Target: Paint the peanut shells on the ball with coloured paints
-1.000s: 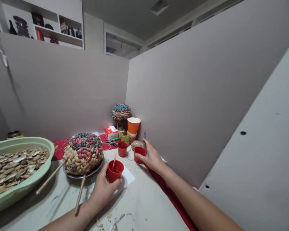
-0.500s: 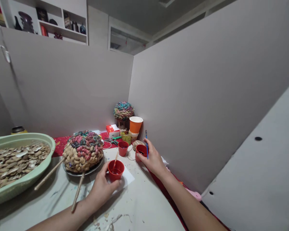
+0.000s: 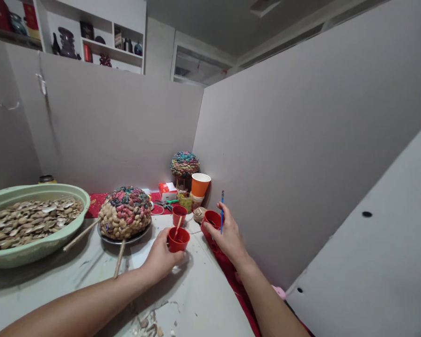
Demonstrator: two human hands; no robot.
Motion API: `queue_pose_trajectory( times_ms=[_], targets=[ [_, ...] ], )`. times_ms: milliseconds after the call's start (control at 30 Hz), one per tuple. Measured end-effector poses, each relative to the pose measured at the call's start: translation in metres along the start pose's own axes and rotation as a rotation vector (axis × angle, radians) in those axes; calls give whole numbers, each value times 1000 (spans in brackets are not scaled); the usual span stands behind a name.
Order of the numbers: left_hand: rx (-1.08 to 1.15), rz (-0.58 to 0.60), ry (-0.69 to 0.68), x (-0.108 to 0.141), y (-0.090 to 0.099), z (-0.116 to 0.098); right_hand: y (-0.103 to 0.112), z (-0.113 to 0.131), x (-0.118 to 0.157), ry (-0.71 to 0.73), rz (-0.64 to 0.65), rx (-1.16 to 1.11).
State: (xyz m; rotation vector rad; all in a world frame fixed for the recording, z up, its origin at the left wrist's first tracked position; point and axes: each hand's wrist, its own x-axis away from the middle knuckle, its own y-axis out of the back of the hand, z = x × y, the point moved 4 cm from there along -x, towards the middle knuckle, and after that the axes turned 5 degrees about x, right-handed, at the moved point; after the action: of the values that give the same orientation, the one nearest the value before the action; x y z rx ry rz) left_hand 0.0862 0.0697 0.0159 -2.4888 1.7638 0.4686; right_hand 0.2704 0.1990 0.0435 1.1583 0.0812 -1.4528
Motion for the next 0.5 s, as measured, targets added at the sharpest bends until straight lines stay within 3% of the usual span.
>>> queue_pose_trajectory(
  times_ms=[200, 367, 500],
  targets=[
    [-29, -94, -8, -10, -33, 9, 2, 1, 2, 4, -4, -1],
    [-69, -124, 8, -2, -38, 11, 2, 3, 5, 12, 13, -17],
    [-79, -132, 75, -9, -44, 14, 1, 6, 6, 12, 27, -15]
  ],
)
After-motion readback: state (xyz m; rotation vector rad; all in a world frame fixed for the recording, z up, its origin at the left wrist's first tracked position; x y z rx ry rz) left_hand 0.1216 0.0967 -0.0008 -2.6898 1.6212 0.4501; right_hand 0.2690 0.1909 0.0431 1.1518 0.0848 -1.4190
